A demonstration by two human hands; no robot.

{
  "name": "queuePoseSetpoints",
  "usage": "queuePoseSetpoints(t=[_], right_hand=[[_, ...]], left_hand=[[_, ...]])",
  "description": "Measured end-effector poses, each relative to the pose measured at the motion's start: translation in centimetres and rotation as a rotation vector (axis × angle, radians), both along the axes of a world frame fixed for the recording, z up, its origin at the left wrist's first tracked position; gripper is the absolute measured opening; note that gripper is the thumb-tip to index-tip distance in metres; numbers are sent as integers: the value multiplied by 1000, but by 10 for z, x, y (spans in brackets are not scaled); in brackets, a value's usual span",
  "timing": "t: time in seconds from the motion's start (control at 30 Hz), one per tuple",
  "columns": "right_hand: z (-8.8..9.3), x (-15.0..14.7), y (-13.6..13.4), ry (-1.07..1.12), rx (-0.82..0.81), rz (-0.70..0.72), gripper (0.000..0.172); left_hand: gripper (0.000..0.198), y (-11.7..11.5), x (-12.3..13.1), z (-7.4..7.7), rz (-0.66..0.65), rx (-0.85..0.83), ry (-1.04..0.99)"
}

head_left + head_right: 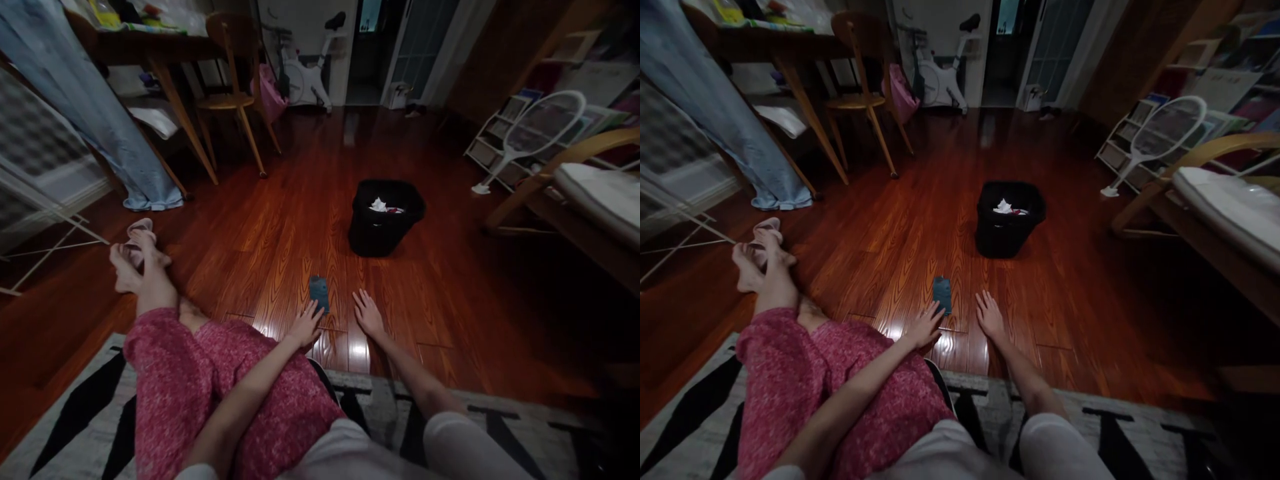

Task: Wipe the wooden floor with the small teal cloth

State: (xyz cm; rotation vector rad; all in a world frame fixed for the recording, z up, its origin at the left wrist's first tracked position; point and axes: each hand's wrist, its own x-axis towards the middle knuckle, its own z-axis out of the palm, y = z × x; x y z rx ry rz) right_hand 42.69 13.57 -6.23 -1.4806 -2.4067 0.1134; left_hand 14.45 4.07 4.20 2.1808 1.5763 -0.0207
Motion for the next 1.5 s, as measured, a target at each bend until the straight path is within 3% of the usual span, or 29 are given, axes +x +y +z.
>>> queuePoseSetpoints(t=[0.23,0.37,0.5,0.57,0.7,0.77,0.83,0.9,0.97,1.13,1.23,1.3,1.37,1.5], right_hand=[[8,-6,-8,52,-38,5,57],[7,-2,-11,52,-39,19,59],[5,-1,-12,42,-44,34,63],[5,-2,-13,38,-54,36,65],[6,-2,-13,46,-67,30,66],[6,-3,-13,53,-68,23,66],[5,-3,-12,52,-69,21,66],[5,-3,-11,47,-71,23,67],[4,-3,-11,46,-69,23,67],[6,-3,-10,38,-49,13,63],[7,-4,-10,35,-38,14,63],[6,-4,-9,34,-31,13,62],[6,-4,-8,28,-26,10,61],[7,-4,-6,13,-18,1,62]], left_hand=[[81,39,30,-30,102,111,-16],[82,48,21,-43,168,102,21],[81,71,-8,-36,133,102,96],[79,88,-32,-28,260,73,170],[74,105,-84,-20,698,-27,312],[73,100,-95,-21,763,-41,336],[76,86,-89,-25,763,-28,344],[80,68,-67,-30,738,0,336],[84,48,-35,-36,634,19,290],[93,3,40,-47,69,20,68],[88,-3,53,-46,-184,23,-18],[83,5,44,-40,-236,27,-25],[80,17,23,-33,-134,25,17],[76,31,-28,-24,423,-11,167]])
